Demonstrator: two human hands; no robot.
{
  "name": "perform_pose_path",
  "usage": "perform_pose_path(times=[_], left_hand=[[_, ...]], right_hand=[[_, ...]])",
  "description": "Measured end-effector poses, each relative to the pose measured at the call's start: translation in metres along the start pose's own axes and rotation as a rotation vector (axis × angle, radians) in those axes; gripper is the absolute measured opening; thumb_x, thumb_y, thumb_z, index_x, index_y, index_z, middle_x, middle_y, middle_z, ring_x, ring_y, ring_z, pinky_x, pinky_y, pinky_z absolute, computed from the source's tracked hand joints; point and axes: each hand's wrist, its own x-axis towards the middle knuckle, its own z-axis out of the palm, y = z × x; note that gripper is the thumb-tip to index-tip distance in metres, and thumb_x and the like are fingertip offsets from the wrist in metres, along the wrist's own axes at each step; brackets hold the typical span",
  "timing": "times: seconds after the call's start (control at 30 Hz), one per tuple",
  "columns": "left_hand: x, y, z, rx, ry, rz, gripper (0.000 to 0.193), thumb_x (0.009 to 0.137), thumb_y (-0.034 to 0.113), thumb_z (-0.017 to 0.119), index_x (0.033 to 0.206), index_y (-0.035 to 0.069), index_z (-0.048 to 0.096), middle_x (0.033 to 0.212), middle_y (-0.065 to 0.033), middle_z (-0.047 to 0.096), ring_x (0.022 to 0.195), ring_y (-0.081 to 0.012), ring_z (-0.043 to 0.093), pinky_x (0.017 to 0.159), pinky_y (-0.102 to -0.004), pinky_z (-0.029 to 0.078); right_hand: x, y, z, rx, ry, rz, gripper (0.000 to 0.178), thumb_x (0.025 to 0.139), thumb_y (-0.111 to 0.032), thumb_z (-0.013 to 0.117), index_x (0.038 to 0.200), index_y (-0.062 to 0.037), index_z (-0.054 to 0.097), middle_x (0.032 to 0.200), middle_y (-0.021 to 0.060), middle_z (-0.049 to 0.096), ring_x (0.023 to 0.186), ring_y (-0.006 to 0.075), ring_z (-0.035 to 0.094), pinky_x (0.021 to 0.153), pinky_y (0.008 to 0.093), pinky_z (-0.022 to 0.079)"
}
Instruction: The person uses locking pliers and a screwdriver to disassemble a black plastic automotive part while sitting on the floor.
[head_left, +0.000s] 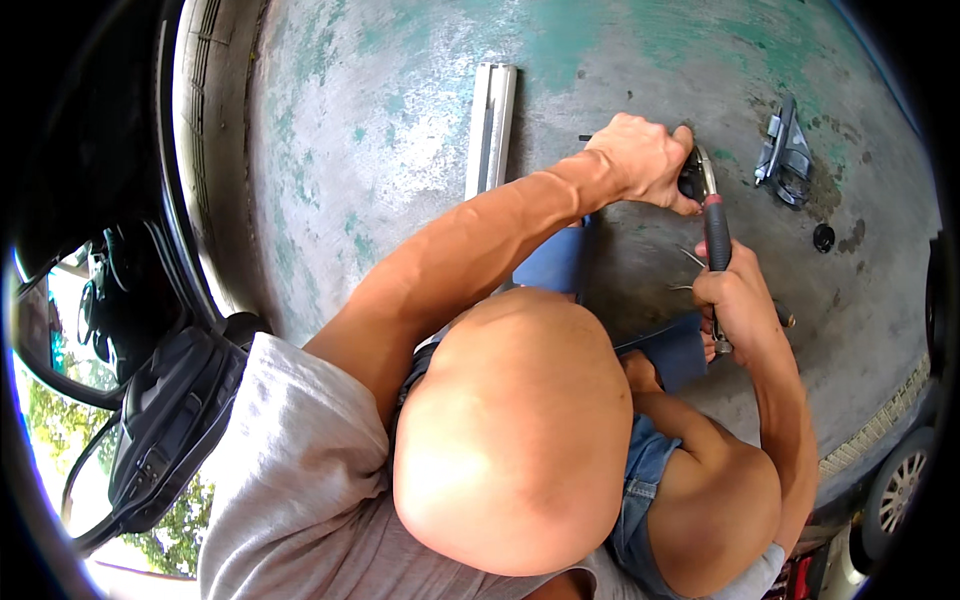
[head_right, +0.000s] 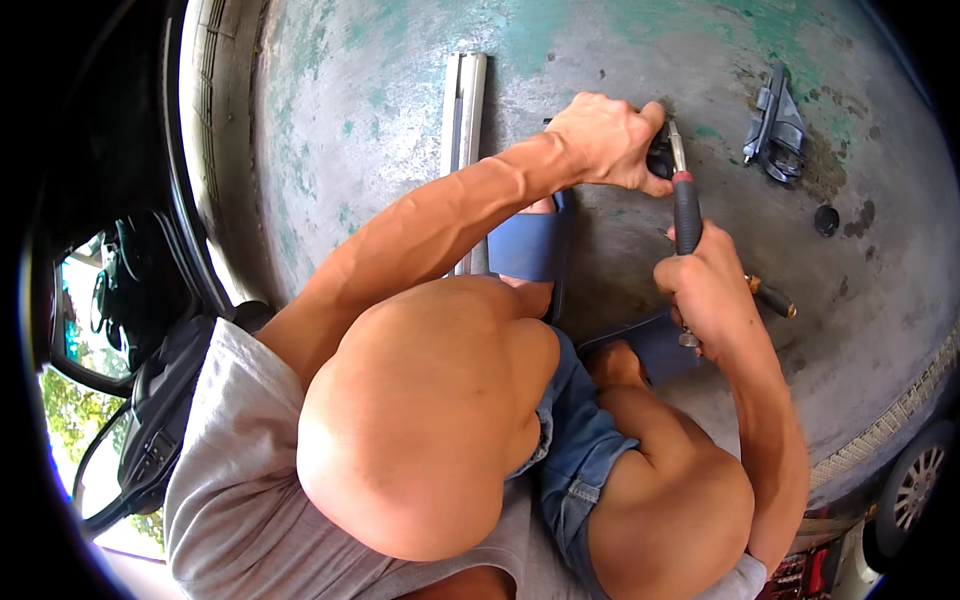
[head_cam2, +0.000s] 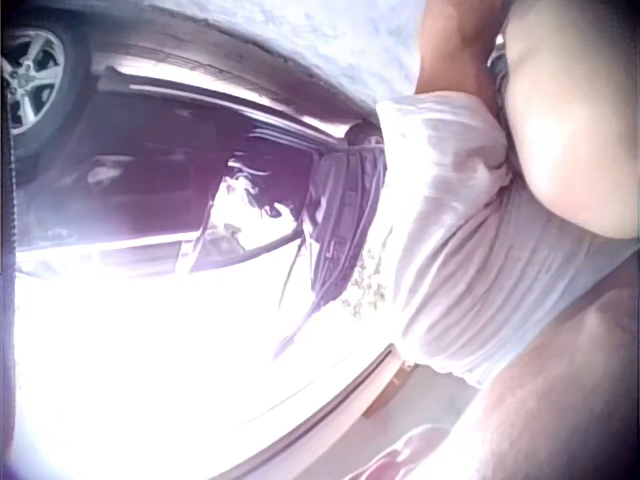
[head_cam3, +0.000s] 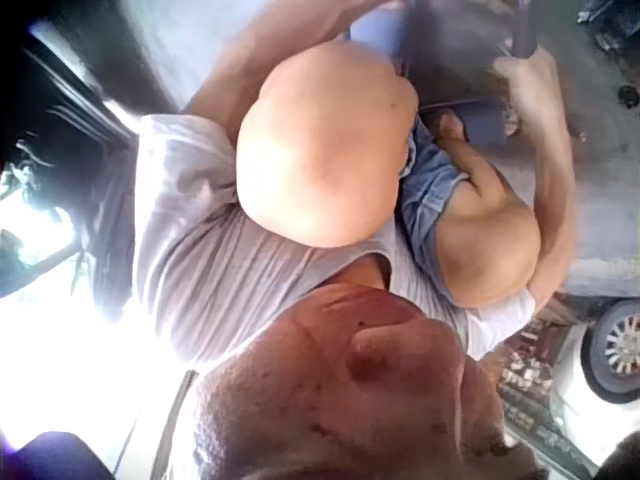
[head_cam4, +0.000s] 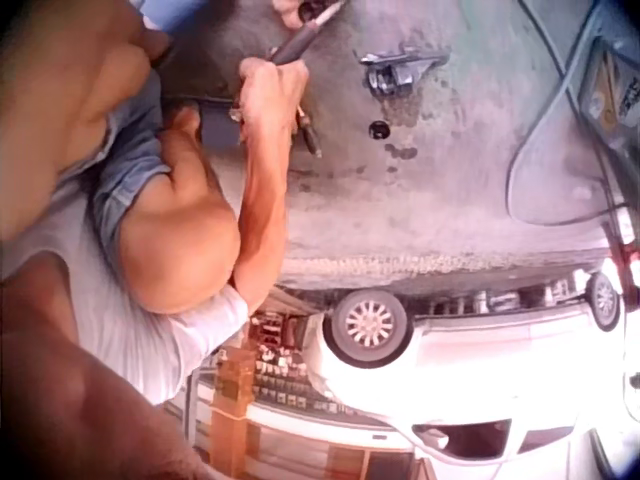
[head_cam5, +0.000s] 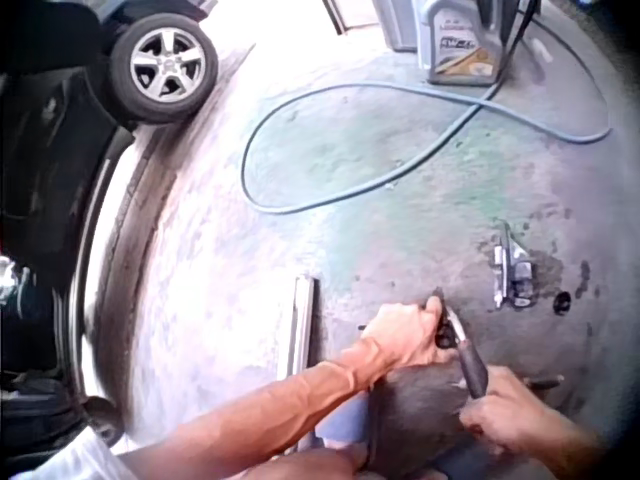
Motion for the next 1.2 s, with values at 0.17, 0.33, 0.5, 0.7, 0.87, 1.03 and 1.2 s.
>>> perform_pose_path(times=[0.17,0.33,0.5,0.7,0.87,1.03,1.2], left_hand=[[-0.001,-0.001,0.004,0.051,0.022,-0.01,0.087,0.074,0.082,0.062,0.095,-0.002,0.058,0.069,-0.0201,0.068,0.068,-0.0408,0.07,0.064,-0.0483,0.057],[-0.001,0.003,0.002,0.075,-0.049,-0.064,0.089,0.073,0.081,0.064,0.105,-0.002,0.061,0.079,-0.0209,0.072,0.079,-0.0396,0.072,0.073,-0.0473,0.058],[-0.001,0.004,0.004,0.107,-0.014,-0.063,0.089,0.073,0.084,0.061,0.099,-0.001,0.057,0.074,-0.0208,0.07,0.074,-0.0407,0.071,0.069,-0.0487,0.057],[0.006,0.004,0.003,0.121,-0.037,-0.086,0.095,0.073,0.087,0.057,0.108,-0.001,0.06,0.081,-0.0217,0.072,0.08,-0.0395,0.072,0.073,-0.0481,0.058],[0.002,-0.009,0.01,0.175,0.067,-0.01,0.088,0.072,0.084,0.063,0.1,0.001,0.059,0.081,-0.0175,0.072,0.078,-0.0395,0.072,0.069,-0.0482,0.058],[0.015,-0.021,0.009,0.208,0.115,-0.022,0.083,0.071,0.079,0.068,0.101,0.002,0.059,0.084,-0.0179,0.071,0.079,-0.039,0.072,0.068,-0.0487,0.058],[0.0,-0.023,0.001,0.192,0.074,-0.055,0.074,0.073,0.071,0.071,0.103,0.004,0.061,0.09,-0.0197,0.072,0.083,-0.0402,0.072,0.069,-0.0489,0.058]], right_hand=[[0.005,0.011,-0.003,-0.056,-0.005,-0.102,0.048,0.07,-0.001,0.054,0.118,0.0029,0.049,0.069,0.002,0.048,0.051,0.0124,0.045,0.046,0.0302,0.038],[0.021,0.04,-0.003,-0.164,0.119,-0.282,0.038,0.067,-0.009,0.058,0.1,0.0091,0.056,0.068,0.0135,0.054,0.065,0.0256,0.056,0.062,0.038,0.045],[0.028,0.045,-0.003,-0.138,0.039,-0.265,0.042,0.072,-0.003,0.054,0.113,0.005,0.05,0.068,0.003,0.049,0.047,0.0121,0.046,0.042,0.0293,0.037],[0.024,0.039,-0.006,-0.211,0.074,-0.272,0.041,0.072,-0.004,0.054,0.111,0.0061,0.051,0.064,0.0021,0.048,0.047,0.0116,0.045,0.043,0.0299,0.036],[0.026,0.046,-0.006,-0.17,0.045,-0.331,0.045,0.07,-0.004,0.055,0.114,0.005,0.054,0.07,0.0026,0.051,0.056,0.0143,0.049,0.051,0.0304,0.041],[0.048,0.06,-0.01,-0.273,0.112,-0.452,0.046,0.069,-0.002,0.055,0.115,0.0054,0.055,0.07,0.0033,0.054,0.063,0.016,0.052,0.061,0.0306,0.044],[0.044,0.054,-0.006,-0.155,0.032,-0.343,0.044,0.069,-0.001,0.058,0.112,0.0042,0.057,0.073,0.0071,0.054,0.068,0.0189,0.055,0.066,0.0323,0.045]])
